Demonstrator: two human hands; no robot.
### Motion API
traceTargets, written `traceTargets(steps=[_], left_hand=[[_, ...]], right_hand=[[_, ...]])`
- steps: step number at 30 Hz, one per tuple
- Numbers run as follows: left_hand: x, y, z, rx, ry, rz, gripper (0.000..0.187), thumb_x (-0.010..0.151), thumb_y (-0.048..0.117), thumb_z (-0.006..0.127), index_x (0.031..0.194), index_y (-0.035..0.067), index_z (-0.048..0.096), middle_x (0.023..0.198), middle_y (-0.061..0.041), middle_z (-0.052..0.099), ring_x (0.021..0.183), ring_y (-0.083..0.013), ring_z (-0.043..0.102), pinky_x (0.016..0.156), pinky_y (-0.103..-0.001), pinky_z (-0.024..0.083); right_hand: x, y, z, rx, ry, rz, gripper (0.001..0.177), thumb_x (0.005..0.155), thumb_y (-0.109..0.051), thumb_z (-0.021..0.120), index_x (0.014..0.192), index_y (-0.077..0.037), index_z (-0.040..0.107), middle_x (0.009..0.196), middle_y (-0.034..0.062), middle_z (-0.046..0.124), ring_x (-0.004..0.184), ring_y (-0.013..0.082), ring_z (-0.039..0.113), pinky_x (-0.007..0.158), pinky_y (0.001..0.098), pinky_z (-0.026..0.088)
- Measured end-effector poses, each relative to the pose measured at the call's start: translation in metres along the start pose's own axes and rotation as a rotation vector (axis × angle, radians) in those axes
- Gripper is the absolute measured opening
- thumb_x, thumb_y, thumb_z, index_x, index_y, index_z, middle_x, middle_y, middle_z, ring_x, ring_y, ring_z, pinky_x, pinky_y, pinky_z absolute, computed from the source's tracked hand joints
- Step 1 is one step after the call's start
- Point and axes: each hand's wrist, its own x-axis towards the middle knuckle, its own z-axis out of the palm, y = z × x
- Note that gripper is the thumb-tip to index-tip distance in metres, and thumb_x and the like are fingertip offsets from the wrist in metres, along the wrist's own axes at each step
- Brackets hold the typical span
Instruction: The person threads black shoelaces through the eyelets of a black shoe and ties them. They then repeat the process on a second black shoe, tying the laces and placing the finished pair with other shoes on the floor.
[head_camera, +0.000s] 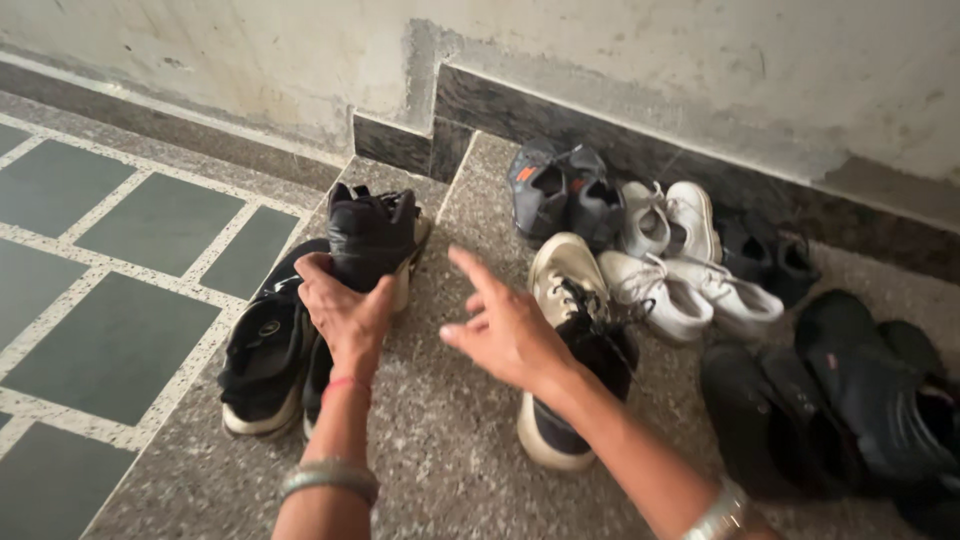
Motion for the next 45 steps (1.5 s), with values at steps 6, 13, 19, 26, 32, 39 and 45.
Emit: traceTargets(steps=[6, 13, 19, 26, 32, 39, 45], left_hand=[[-0.062, 0.018, -0.039, -0.002, 0.105, 0.279, 0.077, 0.064, 0.020, 0.088, 0.128, -0.001, 0.051, 0.116, -0.021, 0.059, 0.111, -0.0425, 0.055, 0.095, -0.052, 0.045], [-0.116, 0.016, -0.077, 0.003, -0.087, -0.058, 0.069, 0.066, 0.018, 0.087, 0.123, 0.002, 0.052, 0.112, -0.019, 0.061, 0.107, -0.0369, 0.060, 0.092, -0.044, 0.048], [-0.105, 0.027, -0.110, -0.529, -0.536, -0.257, 0.071, 0.080, 0.035, 0.066, 0.141, 0.001, 0.056, 0.130, -0.022, 0.067, 0.121, -0.0299, 0.060, 0.101, -0.037, 0.046], [-0.074, 0.079, -0.107, 0.125, -0.598, -0.294, 0.059, 0.091, 0.055, 0.058, 0.134, 0.015, 0.064, 0.111, -0.022, 0.074, 0.111, -0.0395, 0.067, 0.095, -0.044, 0.051], [-0.079, 0.071, -0.095, 0.284, -0.429, -0.238, 0.043, 0.097, 0.045, 0.053, 0.120, 0.015, 0.072, 0.110, -0.024, 0.071, 0.107, -0.0487, 0.064, 0.092, -0.054, 0.050], [-0.070, 0.041, -0.106, 0.125, -0.438, -0.132, 0.034, 0.100, 0.034, 0.055, 0.112, 0.005, 0.070, 0.100, -0.024, 0.073, 0.094, -0.0429, 0.068, 0.078, -0.048, 0.052], [-0.072, 0.029, -0.119, -0.117, -0.465, -0.222, 0.034, 0.099, 0.027, 0.059, 0.120, 0.003, 0.068, 0.091, -0.018, 0.075, 0.076, -0.0225, 0.067, 0.070, -0.037, 0.052]], right_hand=[[0.010, 0.015, 0.032, 0.002, 0.241, -0.624, 0.105, 0.070, -0.014, 0.090, 0.159, -0.011, 0.034, 0.142, 0.0315, 0.059, 0.121, 0.0428, 0.061, 0.095, 0.0447, 0.052], [-0.033, 0.008, 0.064, -0.130, 0.163, -0.289, 0.050, 0.073, -0.027, 0.089, 0.116, -0.015, 0.065, 0.096, 0.0164, 0.068, 0.090, 0.0337, 0.071, 0.079, 0.0437, 0.057], [-0.098, 0.001, 0.071, -0.261, 0.332, -0.257, 0.042, 0.080, -0.017, 0.079, 0.120, -0.012, 0.065, 0.096, 0.0222, 0.061, 0.085, 0.0416, 0.066, 0.069, 0.0507, 0.053], [-0.120, -0.006, 0.067, -0.390, 0.327, -0.279, 0.025, 0.090, -0.009, 0.064, 0.116, -0.008, 0.063, 0.101, 0.0239, 0.060, 0.086, 0.0414, 0.067, 0.068, 0.0515, 0.054], [-0.125, -0.007, 0.070, -0.435, 0.351, -0.334, 0.035, 0.087, -0.002, 0.058, 0.121, -0.009, 0.061, 0.116, 0.0335, 0.056, 0.085, 0.0442, 0.067, 0.068, 0.0516, 0.055], [-0.129, -0.021, 0.073, -0.333, 0.255, -0.307, 0.045, 0.089, 0.008, 0.052, 0.131, -0.009, 0.059, 0.152, 0.0456, 0.031, 0.098, 0.0462, 0.066, 0.078, 0.0476, 0.060], [-0.131, -0.029, 0.082, -0.448, 0.485, -0.524, 0.041, 0.083, 0.004, 0.062, 0.123, -0.004, 0.063, 0.146, 0.0424, 0.039, 0.129, 0.0553, 0.049, 0.104, 0.0542, 0.051]])
